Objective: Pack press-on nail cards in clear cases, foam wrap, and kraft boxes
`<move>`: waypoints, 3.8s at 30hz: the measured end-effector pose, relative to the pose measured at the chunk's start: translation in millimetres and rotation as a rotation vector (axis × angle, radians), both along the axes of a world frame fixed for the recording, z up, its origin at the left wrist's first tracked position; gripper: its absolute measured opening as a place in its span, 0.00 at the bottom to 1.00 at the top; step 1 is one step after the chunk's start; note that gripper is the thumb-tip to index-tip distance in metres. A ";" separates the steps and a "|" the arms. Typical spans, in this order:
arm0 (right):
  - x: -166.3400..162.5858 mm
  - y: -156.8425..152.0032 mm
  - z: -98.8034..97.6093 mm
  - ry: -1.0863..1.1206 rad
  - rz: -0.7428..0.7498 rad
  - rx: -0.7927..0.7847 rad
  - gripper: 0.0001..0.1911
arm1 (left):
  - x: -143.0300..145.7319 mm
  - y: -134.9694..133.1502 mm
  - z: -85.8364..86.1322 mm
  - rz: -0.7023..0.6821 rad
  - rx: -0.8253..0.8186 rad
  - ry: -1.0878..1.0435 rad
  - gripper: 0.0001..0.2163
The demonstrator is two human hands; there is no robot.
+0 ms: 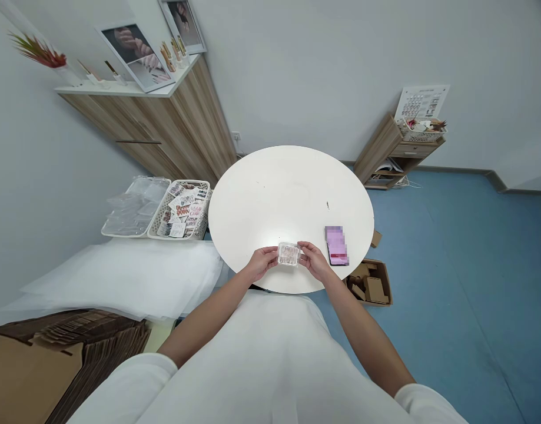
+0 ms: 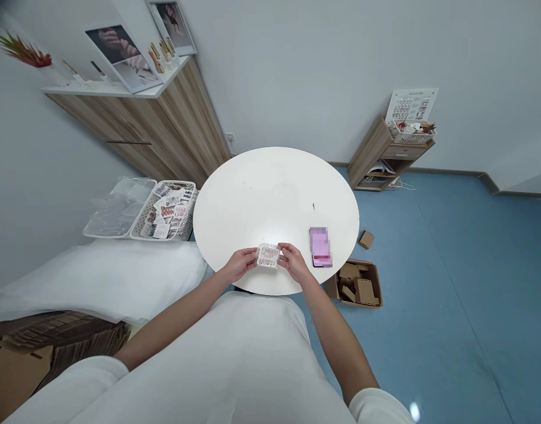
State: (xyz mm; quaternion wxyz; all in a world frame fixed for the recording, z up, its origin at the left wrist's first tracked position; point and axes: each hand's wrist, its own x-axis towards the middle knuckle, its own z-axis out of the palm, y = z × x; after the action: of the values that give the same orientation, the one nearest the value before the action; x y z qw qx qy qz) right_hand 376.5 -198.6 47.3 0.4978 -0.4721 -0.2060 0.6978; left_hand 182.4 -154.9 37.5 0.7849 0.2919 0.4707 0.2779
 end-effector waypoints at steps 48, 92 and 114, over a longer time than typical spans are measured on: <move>-116.5 60.9 -24.4 -0.938 0.415 0.335 0.22 | -93.2 22.4 -19.0 0.150 0.291 0.514 0.21; -165.9 74.4 -50.6 -0.957 0.494 0.294 0.26 | -155.9 42.3 -43.8 0.226 0.419 0.730 0.23; -243.4 44.5 -39.7 -0.768 1.204 0.305 0.22 | -209.9 -105.1 -22.2 0.337 0.114 1.160 0.20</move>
State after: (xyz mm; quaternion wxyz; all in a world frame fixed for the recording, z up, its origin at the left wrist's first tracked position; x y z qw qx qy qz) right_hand 133.0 -154.2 7.6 -0.0193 -0.4137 -0.6849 0.5995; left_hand -27.6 -259.9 15.3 0.3284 0.3588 0.8459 0.2189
